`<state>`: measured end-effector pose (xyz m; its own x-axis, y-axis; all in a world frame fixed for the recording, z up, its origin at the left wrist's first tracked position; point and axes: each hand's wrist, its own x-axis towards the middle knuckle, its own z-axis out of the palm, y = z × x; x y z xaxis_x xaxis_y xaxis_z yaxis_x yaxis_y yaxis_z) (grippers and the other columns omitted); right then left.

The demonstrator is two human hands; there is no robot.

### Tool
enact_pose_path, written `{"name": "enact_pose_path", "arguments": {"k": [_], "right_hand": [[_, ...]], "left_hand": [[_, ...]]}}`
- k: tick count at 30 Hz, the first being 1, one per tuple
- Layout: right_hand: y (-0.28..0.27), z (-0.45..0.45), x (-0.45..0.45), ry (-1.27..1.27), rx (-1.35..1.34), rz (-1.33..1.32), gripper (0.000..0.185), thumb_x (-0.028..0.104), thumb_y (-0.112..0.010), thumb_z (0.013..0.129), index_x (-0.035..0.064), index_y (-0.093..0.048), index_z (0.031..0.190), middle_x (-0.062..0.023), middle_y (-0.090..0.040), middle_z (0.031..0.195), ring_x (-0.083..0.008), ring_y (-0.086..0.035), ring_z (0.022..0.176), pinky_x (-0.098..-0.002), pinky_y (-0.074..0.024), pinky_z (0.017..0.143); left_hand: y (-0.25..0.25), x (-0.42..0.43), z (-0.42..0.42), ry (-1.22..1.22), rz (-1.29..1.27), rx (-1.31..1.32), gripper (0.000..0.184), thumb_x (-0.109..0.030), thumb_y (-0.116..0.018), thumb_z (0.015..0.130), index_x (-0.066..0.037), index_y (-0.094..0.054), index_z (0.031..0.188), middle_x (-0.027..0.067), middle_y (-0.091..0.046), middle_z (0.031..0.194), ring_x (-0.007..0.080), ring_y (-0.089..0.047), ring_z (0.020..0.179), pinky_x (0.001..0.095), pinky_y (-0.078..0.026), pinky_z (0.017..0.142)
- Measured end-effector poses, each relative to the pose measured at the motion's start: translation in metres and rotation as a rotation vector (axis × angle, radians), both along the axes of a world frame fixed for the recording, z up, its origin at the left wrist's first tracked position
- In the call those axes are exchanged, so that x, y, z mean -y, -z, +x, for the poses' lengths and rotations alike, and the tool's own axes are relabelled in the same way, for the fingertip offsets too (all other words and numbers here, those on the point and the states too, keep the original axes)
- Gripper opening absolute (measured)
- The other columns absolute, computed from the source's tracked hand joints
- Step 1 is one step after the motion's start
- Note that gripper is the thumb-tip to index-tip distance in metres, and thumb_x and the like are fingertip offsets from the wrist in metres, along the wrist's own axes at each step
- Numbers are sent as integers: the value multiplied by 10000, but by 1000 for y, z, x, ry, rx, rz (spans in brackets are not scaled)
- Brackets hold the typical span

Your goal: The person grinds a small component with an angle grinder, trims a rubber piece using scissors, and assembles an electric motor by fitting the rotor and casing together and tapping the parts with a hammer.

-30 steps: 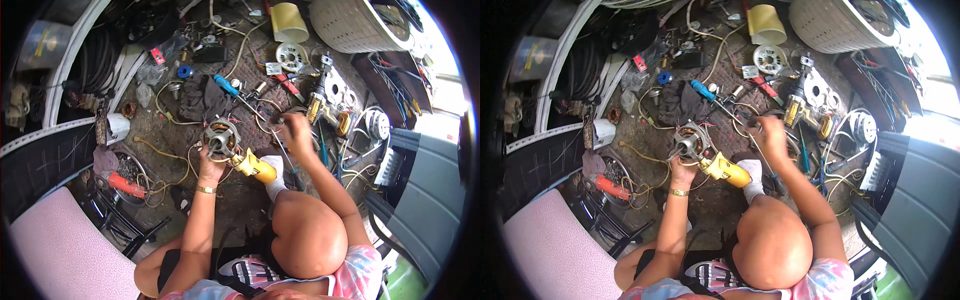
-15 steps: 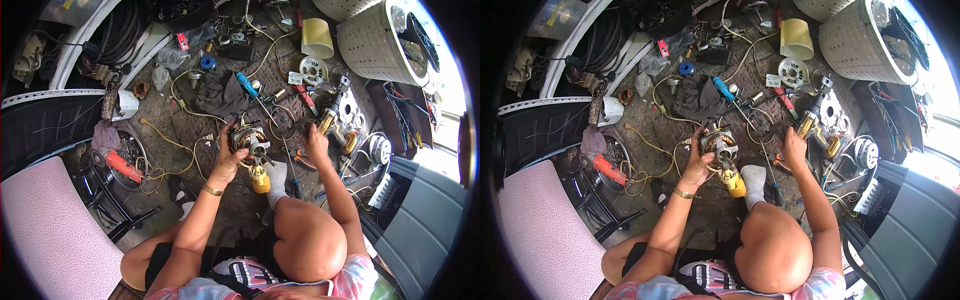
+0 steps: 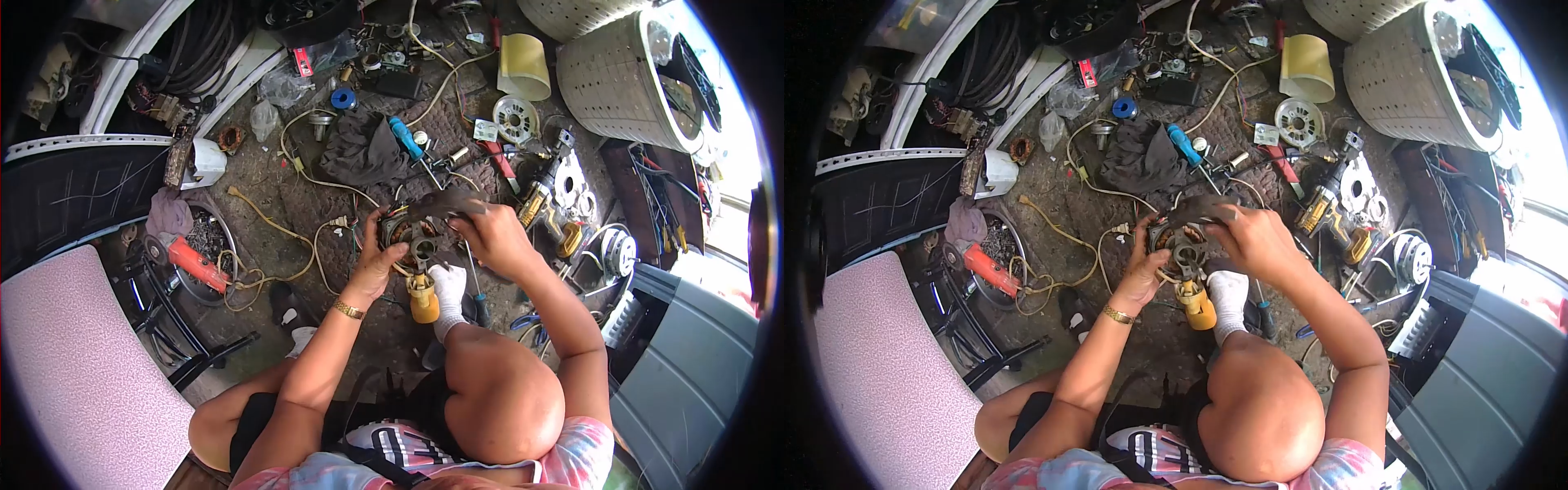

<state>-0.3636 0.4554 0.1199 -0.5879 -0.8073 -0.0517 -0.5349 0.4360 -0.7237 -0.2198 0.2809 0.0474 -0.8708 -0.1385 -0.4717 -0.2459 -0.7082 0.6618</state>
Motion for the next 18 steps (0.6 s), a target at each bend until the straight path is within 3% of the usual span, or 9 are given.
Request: {"name": "enact_pose_path", "arguments": {"k": [4,8,11,14,15,16,18], "right_hand": [[-9,5,3,59,39,-141,221,164,-600,847,25,-583,1018,-180,-625,847,-387,-596,731,-433,-478,611],[10,3,7,93,89,54,214,141,-607,841,14,-593,1012,-212,-602,825,-414,-570,752,-437,-464,633],[-13,17,-9,315,117,-215,183,49,-561,829,-16,-581,999,-206,-592,828,-366,-567,735,-412,-445,656],[22,48,-28,440,122,-375,202,33,-550,814,-15,-581,1008,-217,-583,894,-375,-559,800,-408,-447,707],[18,43,-21,269,11,-206,195,45,-543,828,-15,-579,1010,-219,-586,885,-400,-559,807,-424,-446,716],[38,50,-22,391,99,-122,176,60,-532,841,-16,-588,990,-224,-587,883,-422,-555,821,-429,-449,737],[39,45,-23,378,121,-91,180,69,-522,850,-16,-595,991,-220,-595,891,-412,-565,822,-420,-456,750]], "left_hand": [[0,0,9,-26,19,54,806,-217,-744,726,-141,-256,1362,78,-450,1255,194,-485,1145,360,-446,943],[9,5,6,-29,26,19,827,-276,-747,707,-136,-254,1355,83,-451,1254,223,-477,1163,382,-437,960],[6,8,13,-66,94,60,800,-312,-728,727,-174,-256,1359,85,-447,1270,228,-466,1181,402,-441,969],[15,11,13,-122,175,21,779,-306,-723,737,-212,-286,1375,77,-442,1306,259,-464,1199,444,-455,965],[11,10,10,-128,176,-2,738,-309,-715,745,-212,-320,1360,68,-456,1297,255,-472,1195,441,-458,962],[11,10,9,-125,178,-5,738,-309,-715,745,-212,-320,1360,68,-456,1297,255,-472,1195,441,-458,962],[14,15,10,-137,194,-29,712,-302,-705,750,-211,-333,1350,73,-462,1293,254,-477,1193,443,-457,963]]}}
